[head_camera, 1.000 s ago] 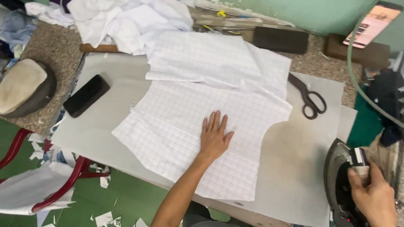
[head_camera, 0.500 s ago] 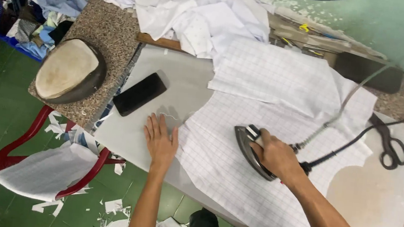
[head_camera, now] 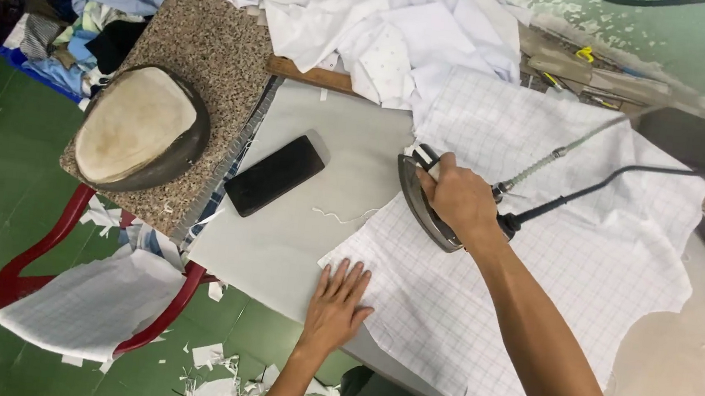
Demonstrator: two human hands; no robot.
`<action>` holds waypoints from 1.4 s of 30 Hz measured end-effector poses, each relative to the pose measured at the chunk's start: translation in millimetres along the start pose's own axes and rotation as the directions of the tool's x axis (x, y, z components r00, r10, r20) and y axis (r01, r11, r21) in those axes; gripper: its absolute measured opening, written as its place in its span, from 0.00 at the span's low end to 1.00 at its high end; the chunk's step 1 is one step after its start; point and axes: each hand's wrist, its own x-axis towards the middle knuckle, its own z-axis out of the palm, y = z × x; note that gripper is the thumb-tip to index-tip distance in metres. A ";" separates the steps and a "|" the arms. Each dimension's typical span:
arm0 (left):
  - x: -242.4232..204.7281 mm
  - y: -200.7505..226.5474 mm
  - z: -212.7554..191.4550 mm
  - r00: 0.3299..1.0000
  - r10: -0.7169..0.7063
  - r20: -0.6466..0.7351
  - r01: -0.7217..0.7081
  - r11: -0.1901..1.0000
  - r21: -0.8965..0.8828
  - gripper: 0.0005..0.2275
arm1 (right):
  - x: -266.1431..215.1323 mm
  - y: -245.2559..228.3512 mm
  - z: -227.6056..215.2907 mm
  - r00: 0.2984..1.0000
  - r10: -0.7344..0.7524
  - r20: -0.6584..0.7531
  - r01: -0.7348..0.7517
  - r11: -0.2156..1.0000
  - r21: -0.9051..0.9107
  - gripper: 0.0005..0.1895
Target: The person irons a piece of checkered fabric on a work table using a steam iron and a black pressing block. After ironing, the person uses large shears to trim the edges of the fabric.
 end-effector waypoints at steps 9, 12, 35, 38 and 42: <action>-5.4 -43.9 -49.4 0.990 0.043 -0.133 0.004 0.943 0.333 0.23 | -84.8 104.5 -3.9 0.938 0.345 -0.029 -0.338 0.930 0.141 0.30; 47.8 -93.3 -63.3 0.970 0.010 -0.241 0.114 0.863 0.493 0.27 | -125.6 148.6 -13.2 0.903 0.426 -0.054 -0.421 0.903 0.084 0.31; 94.3 99.7 45.7 0.997 0.070 -0.035 -0.069 0.998 0.012 0.30 | -349.8 418.9 21.9 0.714 0.690 -0.113 -0.602 0.689 0.404 0.36; 84.2 201.0 116.4 0.991 0.136 -0.005 -0.136 0.991 0.018 0.30 | -357.5 430.9 15.8 0.746 0.659 -0.097 -0.535 0.680 0.501 0.36; 60.6 349.3 118.3 0.976 0.093 0.198 -0.075 0.992 -0.098 0.31 | -361.8 416.1 -0.5 0.773 0.633 -0.051 -0.512 0.669 0.539 0.39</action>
